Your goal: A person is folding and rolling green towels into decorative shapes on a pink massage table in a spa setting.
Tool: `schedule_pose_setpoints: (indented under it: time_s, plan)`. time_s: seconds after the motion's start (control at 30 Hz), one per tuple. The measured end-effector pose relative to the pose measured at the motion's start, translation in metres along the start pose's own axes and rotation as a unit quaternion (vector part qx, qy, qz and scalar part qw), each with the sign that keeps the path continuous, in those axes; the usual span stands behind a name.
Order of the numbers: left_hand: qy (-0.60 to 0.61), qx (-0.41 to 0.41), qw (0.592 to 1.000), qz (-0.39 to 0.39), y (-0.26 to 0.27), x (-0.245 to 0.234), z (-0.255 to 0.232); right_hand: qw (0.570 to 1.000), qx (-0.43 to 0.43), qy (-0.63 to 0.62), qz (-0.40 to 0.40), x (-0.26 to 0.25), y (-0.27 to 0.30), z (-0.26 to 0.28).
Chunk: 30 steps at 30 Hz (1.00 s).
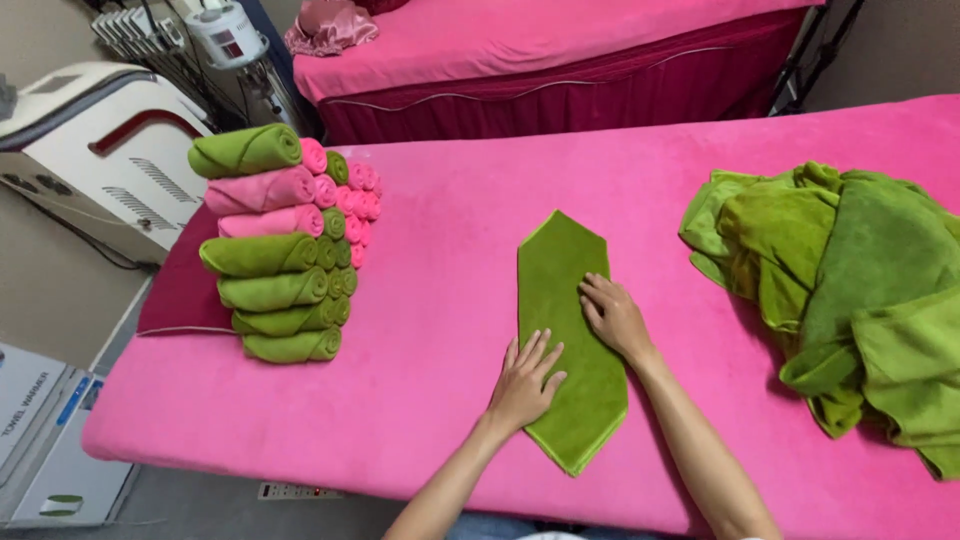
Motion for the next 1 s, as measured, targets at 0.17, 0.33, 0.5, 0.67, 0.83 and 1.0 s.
schedule_pose_setpoints:
  time_s: [0.17, 0.33, 0.5, 0.67, 0.83, 1.0]
  plan:
    - [-0.016, 0.012, 1.0, 0.009, 0.017, 0.002, -0.001, 0.999, -0.007, 0.014, 0.043, -0.035, 0.045, 0.04]
    - [-0.009, -0.019, 1.0, 0.003, -0.023, 0.002, 0.006, 0.998, -0.007, 0.01, 0.064, -0.047, 0.061, 0.049]
    - [-0.043, -0.071, 0.992, 0.094, -0.1, 0.032, 0.023, 0.999, -0.005, 0.005, 0.034, -0.056, 0.059, 0.06]
    - [-0.104, -0.118, 0.977, 0.141, -0.18, 0.063, 0.052, 1.0, 0.011, -0.011, 0.022, -0.061, 0.061, 0.062]
    - [-0.151, -0.152, 0.966, 0.147, -0.237, 0.081, 0.073, 0.999, 0.022, -0.019, 0.021, -0.061, 0.057, 0.057]
    - [-0.124, -0.153, 0.965, 0.174, -0.266, 0.069, 0.074, 0.998, 0.04, -0.035, 0.037, -0.054, 0.056, 0.042]
Point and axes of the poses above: each hand's wrist, its own y-axis away from the middle knuckle, its own x-axis out of the palm, z = x × y, the point moved 2 cm from there along -y, towards the middle knuckle, and after that the axes turned 6 degrees about -z, right-handed, at the moved point
